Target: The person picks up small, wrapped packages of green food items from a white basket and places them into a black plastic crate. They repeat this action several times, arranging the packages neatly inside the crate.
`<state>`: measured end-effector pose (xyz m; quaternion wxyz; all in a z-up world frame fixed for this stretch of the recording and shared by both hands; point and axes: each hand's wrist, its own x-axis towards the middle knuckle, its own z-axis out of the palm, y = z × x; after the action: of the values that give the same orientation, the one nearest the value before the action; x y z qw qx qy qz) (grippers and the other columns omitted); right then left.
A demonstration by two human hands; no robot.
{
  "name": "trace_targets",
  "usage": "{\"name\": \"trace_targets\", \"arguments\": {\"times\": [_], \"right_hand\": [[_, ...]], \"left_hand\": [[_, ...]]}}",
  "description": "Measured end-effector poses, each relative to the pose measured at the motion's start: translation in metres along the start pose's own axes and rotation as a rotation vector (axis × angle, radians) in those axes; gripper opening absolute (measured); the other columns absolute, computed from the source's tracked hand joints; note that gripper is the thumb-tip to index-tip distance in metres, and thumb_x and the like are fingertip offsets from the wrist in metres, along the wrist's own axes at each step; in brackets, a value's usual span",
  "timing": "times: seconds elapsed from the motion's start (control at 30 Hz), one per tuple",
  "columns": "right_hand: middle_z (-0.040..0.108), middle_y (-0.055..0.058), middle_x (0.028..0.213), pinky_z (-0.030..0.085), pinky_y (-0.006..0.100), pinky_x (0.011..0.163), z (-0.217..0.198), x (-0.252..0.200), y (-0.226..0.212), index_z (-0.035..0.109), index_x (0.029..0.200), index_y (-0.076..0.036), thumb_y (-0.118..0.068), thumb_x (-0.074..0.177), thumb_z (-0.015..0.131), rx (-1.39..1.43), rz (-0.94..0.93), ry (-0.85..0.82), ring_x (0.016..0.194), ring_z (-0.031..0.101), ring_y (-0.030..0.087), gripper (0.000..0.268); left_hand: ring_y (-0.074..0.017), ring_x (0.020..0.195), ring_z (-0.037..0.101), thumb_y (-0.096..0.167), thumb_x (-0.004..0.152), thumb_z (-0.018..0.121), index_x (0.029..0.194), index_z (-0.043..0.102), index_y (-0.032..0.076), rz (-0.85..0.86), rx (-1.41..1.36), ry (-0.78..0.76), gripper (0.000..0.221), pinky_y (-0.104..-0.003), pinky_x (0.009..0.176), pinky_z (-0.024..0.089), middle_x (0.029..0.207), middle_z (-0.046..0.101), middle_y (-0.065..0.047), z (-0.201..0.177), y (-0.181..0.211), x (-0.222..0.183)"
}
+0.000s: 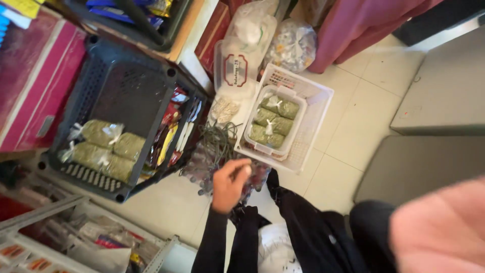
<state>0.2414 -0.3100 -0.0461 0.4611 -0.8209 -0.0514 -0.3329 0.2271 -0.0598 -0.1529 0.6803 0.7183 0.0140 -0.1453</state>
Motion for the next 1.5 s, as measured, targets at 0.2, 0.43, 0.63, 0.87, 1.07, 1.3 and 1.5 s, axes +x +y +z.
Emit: {"name": "trace_targets", "arguments": {"times": [0.2, 0.43, 0.63, 0.87, 1.07, 1.3, 1.5], "right_hand": [[0.06, 0.013, 0.124, 0.048, 0.038, 0.104, 0.021, 0.014, 0.058, 0.057, 0.13, -0.005, -0.001, 0.09, 0.076, -0.061, 0.066, -0.024, 0.115, 0.059, 0.024, 0.044], [0.073, 0.011, 0.096, 0.057, 0.036, 0.073, 0.122, -0.182, 0.328, 0.072, 0.111, -0.007, -0.01, 0.087, 0.074, -0.151, 0.67, -0.496, 0.078, 0.07, 0.022, 0.025], [0.068, 0.018, 0.107, 0.056, 0.048, 0.079, 0.141, -0.214, 0.375, 0.069, 0.113, -0.007, -0.009, 0.078, 0.075, -0.346, 0.61, -0.656, 0.09, 0.068, 0.037, 0.036], [0.063, 0.015, 0.128, 0.055, 0.048, 0.082, 0.164, -0.214, 0.42, 0.061, 0.129, -0.005, -0.002, 0.07, 0.066, -0.491, 0.26, -0.796, 0.112, 0.062, 0.037, 0.06], [0.057, 0.013, 0.128, 0.049, 0.052, 0.086, 0.183, -0.229, 0.44, 0.053, 0.144, -0.008, -0.007, 0.074, 0.07, -0.614, 0.339, -0.957, 0.115, 0.057, 0.035, 0.072], [0.054, 0.012, 0.133, 0.044, 0.052, 0.092, 0.185, -0.21, 0.435, 0.069, 0.105, -0.017, -0.013, 0.068, 0.076, -0.659, 0.299, -0.956, 0.126, 0.049, 0.034, 0.038], [0.064, 0.004, 0.118, 0.043, 0.051, 0.094, 0.172, -0.234, 0.455, 0.069, 0.111, -0.018, -0.011, 0.079, 0.071, -0.558, 0.179, -0.989, 0.118, 0.054, 0.029, 0.033]], "left_hand": [[-0.0101, 0.064, 0.059, 0.013, 0.088, 0.077, 0.102, 0.08, 0.002, -0.165, 0.265, 0.09, 0.019, -0.028, 0.061, 0.05, 0.07, 0.068, -0.002, 0.03, -0.204, 0.093], [-0.0136, 0.073, 0.069, 0.016, 0.083, 0.076, 0.1, 0.078, 0.005, -0.316, 0.193, 0.141, 0.02, -0.031, 0.069, 0.057, 0.082, 0.076, -0.005, 0.095, -0.361, 0.148], [-0.0277, 0.081, 0.073, 0.022, 0.08, 0.073, 0.096, 0.077, 0.007, -0.145, 0.512, 0.117, 0.022, -0.039, 0.077, 0.057, 0.086, 0.077, -0.014, 0.126, -0.415, 0.187], [-0.0421, 0.101, 0.069, 0.023, 0.08, 0.073, 0.115, 0.068, -0.001, -0.336, 0.599, 0.143, 0.042, -0.048, 0.091, 0.053, 0.104, 0.072, -0.026, 0.141, -0.47, 0.213], [-0.0417, 0.118, 0.065, 0.025, 0.081, 0.073, 0.13, 0.063, -0.004, -0.349, 0.558, 0.099, 0.058, -0.044, 0.102, 0.05, 0.123, 0.068, -0.028, 0.135, -0.487, 0.212], [-0.0353, 0.112, 0.068, 0.024, 0.08, 0.076, 0.128, 0.065, 0.0, -0.295, 0.512, 0.093, 0.054, -0.042, 0.099, 0.053, 0.121, 0.07, -0.021, 0.139, -0.48, 0.206], [-0.0322, 0.107, 0.069, 0.02, 0.081, 0.077, 0.133, 0.065, 0.005, -0.306, 0.445, 0.078, 0.055, -0.041, 0.095, 0.054, 0.118, 0.072, -0.018, 0.136, -0.441, 0.197]]}}
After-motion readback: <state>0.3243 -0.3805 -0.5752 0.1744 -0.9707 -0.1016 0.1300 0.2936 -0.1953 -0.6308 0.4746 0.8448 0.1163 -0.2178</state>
